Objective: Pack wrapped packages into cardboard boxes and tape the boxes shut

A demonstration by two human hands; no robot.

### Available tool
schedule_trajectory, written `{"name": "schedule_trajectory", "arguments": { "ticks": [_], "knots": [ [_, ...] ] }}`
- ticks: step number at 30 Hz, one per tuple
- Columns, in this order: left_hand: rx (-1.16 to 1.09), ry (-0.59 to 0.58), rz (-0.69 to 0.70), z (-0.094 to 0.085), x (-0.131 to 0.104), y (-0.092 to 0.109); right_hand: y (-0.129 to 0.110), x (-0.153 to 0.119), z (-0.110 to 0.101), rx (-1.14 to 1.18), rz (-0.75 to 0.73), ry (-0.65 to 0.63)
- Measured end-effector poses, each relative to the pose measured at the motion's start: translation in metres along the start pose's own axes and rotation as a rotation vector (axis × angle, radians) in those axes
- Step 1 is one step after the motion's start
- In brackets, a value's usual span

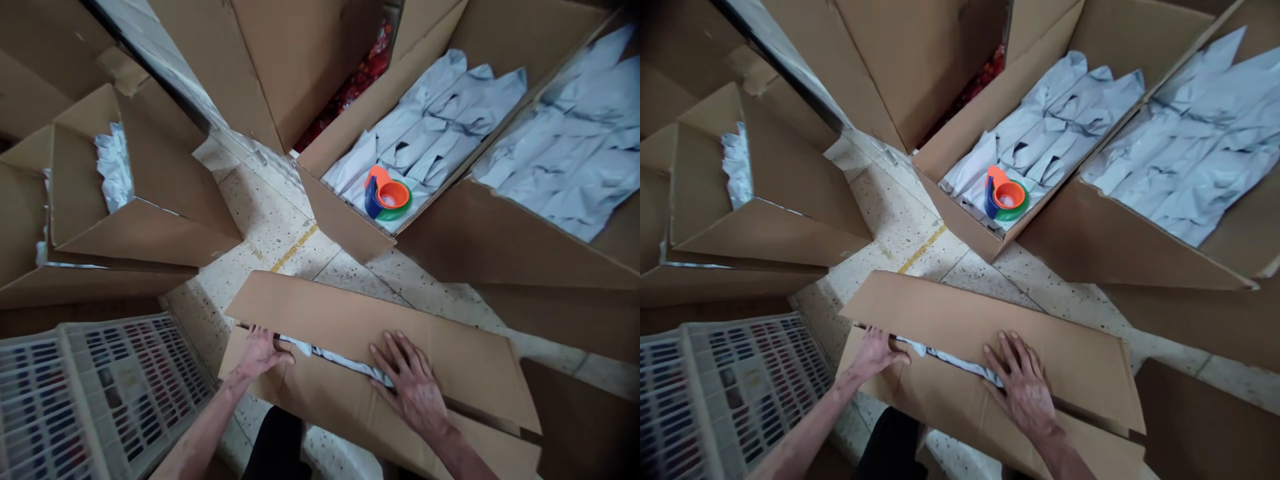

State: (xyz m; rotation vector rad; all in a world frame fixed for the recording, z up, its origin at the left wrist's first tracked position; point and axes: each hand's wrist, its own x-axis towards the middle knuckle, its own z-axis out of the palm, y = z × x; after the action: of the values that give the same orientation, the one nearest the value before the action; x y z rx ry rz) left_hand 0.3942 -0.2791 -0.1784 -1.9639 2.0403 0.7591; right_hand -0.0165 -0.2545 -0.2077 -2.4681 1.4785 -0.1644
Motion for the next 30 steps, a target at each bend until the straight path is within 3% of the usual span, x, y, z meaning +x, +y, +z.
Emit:
{"name": "schedule_trajectory", "arguments": {
  "ticks": [3,5,7,9,11,12,14,18,20,23,27,30],
  "knots": [
    [-0.074,0.271,0.036,-0.002,-0.038,0.023,-0.002,-0.003,0.014,0.010,0.059,0.002],
    [-0.143,0.368,0.181,-0.016,-0.037,0.055,-0.002,-0.005,0.020,0.020,0.060,0.009],
    [-0.113,0.375,0.317,-0.035,-0.002,0.094,0.000,-0.007,0.023,0.008,0.044,0.023],
    [-0.027,0.270,0.313,-0.048,0.056,0.127,0.003,-0.008,0.024,-0.018,0.020,0.044],
    [0.037,0.132,0.319,-0.048,0.109,0.146,0.005,-0.010,0.024,-0.035,0.002,0.081],
    [0.052,0.122,0.320,-0.041,0.126,0.149,0.005,-0.013,0.024,-0.036,-0.006,0.104],
    [0.030,0.174,0.311,-0.019,0.141,0.147,0.003,-0.019,0.024,-0.019,-0.009,0.140],
    [-0.047,0.274,0.292,0.019,0.128,0.139,-0.004,-0.029,0.032,0.001,0.033,0.206],
    [-0.073,0.260,0.294,0.018,0.123,0.138,-0.005,-0.028,0.039,-0.014,0.063,0.212],
    [-0.082,0.193,0.373,-0.001,0.109,0.130,-0.004,-0.025,0.048,-0.008,0.084,0.177],
    [0.094,-0.017,0.683,-0.022,0.071,0.094,-0.002,-0.022,0.050,-0.006,0.068,0.151],
    [0.181,-0.061,0.760,-0.018,0.057,0.068,-0.002,-0.020,0.038,-0.021,0.082,0.125]
  ]
}}
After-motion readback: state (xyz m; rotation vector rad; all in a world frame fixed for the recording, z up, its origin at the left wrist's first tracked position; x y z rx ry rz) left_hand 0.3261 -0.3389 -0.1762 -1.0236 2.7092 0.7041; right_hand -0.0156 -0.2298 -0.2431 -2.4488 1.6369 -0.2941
